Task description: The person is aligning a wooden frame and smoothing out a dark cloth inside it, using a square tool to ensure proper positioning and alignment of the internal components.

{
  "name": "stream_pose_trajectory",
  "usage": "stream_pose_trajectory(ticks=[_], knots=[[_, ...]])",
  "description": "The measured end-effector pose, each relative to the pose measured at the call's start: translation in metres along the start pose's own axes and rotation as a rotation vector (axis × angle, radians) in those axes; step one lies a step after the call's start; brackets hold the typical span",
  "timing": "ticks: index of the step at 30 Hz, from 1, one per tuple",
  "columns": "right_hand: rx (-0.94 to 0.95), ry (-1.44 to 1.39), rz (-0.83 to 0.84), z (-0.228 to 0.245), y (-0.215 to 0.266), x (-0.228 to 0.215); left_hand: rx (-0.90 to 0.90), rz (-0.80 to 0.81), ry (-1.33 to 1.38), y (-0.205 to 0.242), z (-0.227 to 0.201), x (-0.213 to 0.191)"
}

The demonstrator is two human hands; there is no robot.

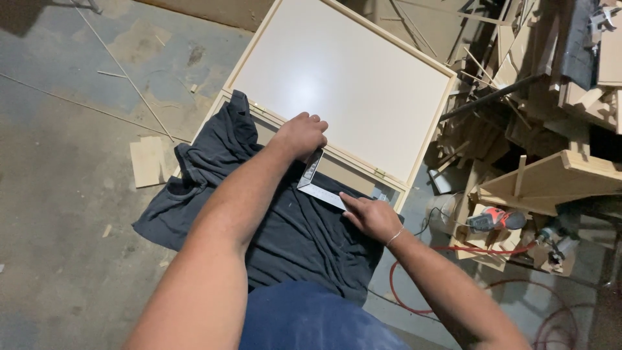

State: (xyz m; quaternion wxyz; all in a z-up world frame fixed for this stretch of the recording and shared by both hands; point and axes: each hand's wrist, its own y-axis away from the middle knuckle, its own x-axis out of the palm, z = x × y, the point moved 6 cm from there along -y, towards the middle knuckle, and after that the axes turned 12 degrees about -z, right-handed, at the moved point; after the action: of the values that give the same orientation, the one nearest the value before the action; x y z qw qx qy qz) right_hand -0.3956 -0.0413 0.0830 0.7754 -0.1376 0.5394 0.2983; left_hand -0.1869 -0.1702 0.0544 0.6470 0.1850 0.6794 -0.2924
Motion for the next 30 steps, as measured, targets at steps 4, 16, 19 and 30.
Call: stream_pose_trajectory(ticks=[4, 16, 19, 30], knots=[[-0.007, -0.011, 0.006, 0.001, 0.001, 0.002, -0.008, -0.012, 0.006, -0.001, 0.0, 0.013], [-0.089, -0.001, 0.007, 0.005, 0.002, 0.002, -0.412, -0.387, 0.057, 0.085, 0.012, 0.017], [-0.108, -0.026, 0.005, 0.008, 0.003, 0.005, -0.5, -0.39, 0.122, 0.095, 0.009, 0.025], [0.057, -0.033, -0.007, 0.004, -0.001, 0.014, -0.522, -0.424, 0.04, 0.092, 0.012, 0.043]])
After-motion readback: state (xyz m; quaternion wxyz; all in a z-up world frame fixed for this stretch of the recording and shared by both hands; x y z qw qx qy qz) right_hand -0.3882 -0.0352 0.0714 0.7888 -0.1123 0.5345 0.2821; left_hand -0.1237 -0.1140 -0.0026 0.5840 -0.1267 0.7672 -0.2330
